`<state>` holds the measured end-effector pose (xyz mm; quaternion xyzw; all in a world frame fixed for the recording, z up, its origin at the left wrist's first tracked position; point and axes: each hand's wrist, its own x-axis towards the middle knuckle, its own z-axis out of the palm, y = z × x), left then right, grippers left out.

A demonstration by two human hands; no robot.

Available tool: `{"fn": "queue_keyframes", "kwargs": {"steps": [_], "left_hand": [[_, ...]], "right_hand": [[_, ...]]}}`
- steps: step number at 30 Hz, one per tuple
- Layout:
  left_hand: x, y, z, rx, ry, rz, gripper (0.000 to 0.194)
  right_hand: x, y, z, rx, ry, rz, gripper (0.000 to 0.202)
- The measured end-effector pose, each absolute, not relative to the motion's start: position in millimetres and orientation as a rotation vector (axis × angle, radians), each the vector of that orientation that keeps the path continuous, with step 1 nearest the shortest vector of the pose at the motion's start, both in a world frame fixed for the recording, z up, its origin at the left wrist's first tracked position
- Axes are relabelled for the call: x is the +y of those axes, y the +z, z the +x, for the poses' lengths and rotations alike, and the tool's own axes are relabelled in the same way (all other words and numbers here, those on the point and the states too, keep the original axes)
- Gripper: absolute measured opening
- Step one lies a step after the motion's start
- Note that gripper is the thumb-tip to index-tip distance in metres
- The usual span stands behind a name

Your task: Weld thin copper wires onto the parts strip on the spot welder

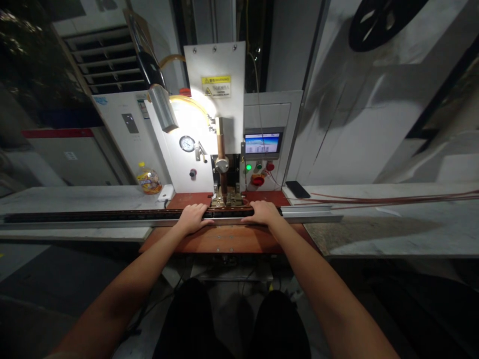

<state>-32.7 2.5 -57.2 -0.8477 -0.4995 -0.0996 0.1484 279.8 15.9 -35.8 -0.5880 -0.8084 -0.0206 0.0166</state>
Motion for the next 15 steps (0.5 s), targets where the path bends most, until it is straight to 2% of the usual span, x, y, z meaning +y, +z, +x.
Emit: {"fn": "queue_keyframes", "kwargs": {"steps": [7,15], "left_hand": [[4,-63,-34,-1.405,-0.336,-2.431,0.067],[4,-65,-36,-1.382,-0.387,-2.436,0.071]], "right_hand": [[4,-48,278,-2.433,-0.291,-1.692,0.076],[5,-57,283,-2.424,-0.299,-1.532,0.074]]}}
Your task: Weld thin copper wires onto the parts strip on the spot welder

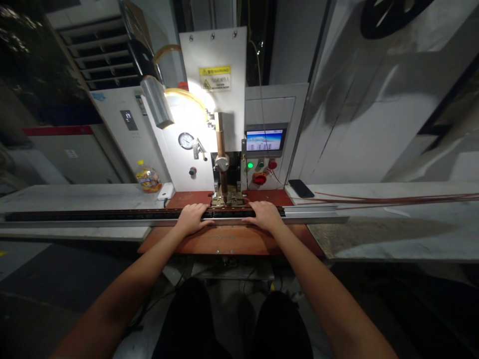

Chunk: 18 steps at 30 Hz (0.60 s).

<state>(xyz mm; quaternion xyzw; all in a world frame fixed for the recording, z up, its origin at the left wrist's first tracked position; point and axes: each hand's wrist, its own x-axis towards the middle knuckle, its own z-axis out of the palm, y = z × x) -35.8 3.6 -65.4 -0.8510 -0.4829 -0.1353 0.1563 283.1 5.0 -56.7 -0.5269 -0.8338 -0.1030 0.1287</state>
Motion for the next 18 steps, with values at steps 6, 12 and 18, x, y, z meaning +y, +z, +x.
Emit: {"fn": "queue_keyframes", "kwargs": {"steps": [6,12,18], "left_hand": [[2,-64,-34,-1.397,-0.391,-2.435,0.072],[2,-63,-33,-1.402,-0.387,-2.432,0.070],[1,-62,-33,-1.410,-0.388,-2.422,0.070]], "right_hand": [[13,-60,290,-2.447,-0.229,-1.464,0.068],[13,-55,297,-2.438,-0.098,-1.280,0.034],[17,-54,296,-2.297,0.035,-1.253,0.009]]}}
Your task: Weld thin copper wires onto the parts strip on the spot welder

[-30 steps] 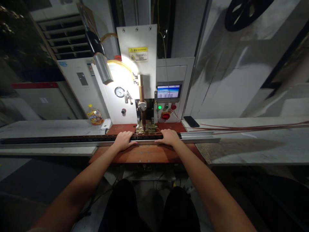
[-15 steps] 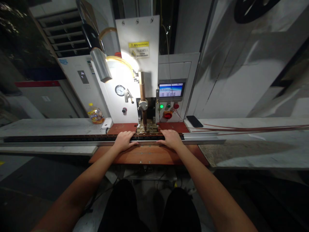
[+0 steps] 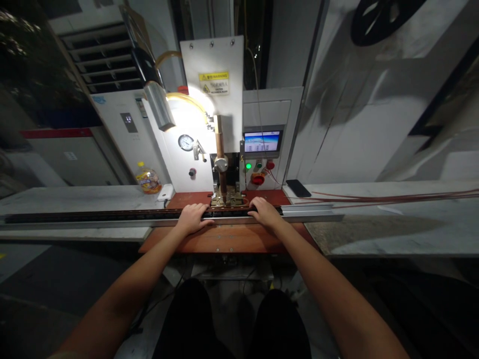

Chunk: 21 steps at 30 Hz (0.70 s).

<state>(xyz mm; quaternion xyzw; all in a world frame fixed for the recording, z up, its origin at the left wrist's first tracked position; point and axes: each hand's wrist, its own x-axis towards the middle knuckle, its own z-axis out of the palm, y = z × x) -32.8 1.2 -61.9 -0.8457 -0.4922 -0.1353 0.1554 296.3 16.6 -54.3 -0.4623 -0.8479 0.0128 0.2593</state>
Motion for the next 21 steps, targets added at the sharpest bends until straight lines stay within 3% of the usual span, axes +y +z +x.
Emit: {"fn": "queue_keyframes", "kwargs": {"steps": [5,21], "left_hand": [[1,-61,-33,-1.417,-0.372,-2.429,0.069],[0,-59,-32,-1.426,-0.347,-2.436,0.071]], "right_hand": [[30,-45,296,-2.330,0.270,-1.369,0.006],[27,-36,288,-2.324,0.152,-1.501,0.011]]}}
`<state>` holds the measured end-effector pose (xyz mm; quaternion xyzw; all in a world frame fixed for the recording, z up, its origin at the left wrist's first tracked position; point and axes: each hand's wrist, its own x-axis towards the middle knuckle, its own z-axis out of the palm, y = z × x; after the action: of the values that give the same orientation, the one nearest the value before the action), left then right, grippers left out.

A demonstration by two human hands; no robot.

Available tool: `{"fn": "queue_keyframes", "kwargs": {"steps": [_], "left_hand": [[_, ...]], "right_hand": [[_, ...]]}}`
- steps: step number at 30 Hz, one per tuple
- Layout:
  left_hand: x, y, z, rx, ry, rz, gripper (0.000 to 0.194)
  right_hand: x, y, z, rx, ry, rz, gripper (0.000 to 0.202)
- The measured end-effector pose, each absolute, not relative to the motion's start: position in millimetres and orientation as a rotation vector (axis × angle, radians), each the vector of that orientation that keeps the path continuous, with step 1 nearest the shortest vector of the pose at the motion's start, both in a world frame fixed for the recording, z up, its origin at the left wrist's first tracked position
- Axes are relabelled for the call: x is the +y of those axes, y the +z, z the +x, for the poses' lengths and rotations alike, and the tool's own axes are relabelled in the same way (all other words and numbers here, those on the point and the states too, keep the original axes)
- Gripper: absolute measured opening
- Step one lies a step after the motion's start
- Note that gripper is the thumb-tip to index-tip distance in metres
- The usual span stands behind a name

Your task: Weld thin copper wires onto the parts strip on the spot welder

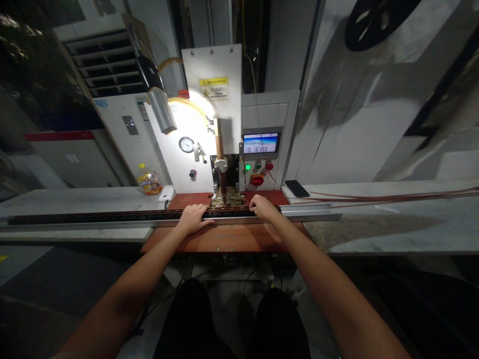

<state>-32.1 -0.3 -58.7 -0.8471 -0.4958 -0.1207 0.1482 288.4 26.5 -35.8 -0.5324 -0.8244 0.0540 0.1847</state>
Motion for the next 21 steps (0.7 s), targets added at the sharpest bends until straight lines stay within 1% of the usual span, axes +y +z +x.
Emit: {"fn": "queue_keyframes", "kwargs": {"steps": [4,6,10,11,14,15,18,21], "left_hand": [[0,-60,-32,-1.417,-0.350,-2.415,0.071],[0,-60,-32,-1.402,-0.352,-2.405,0.071],[-1,-59,-32,-1.390,-0.349,-2.412,0.071],[-1,-59,-32,-1.395,-0.346,-2.416,0.071],[-1,-59,-32,-1.412,-0.342,-2.422,0.071],[0,-59,-32,-1.418,-0.341,-2.422,0.071],[0,-59,-32,-1.429,-0.337,-2.427,0.070],[-1,-58,-31,-1.424,-0.335,-2.432,0.069]], "right_hand": [[21,-41,286,-2.199,0.155,-1.566,0.008],[16,-47,286,-2.122,0.102,-1.576,0.009],[4,-56,284,-2.194,-0.015,-1.433,0.008],[1,-56,283,-2.217,-0.056,-1.409,0.012],[-5,-55,275,-2.264,-0.200,-1.422,0.051],[-6,-54,271,-2.277,-0.244,-1.454,0.060],[-5,-50,254,-2.352,-0.329,-1.510,0.074],[-3,-47,234,-2.373,-0.352,-1.600,0.074]]}}
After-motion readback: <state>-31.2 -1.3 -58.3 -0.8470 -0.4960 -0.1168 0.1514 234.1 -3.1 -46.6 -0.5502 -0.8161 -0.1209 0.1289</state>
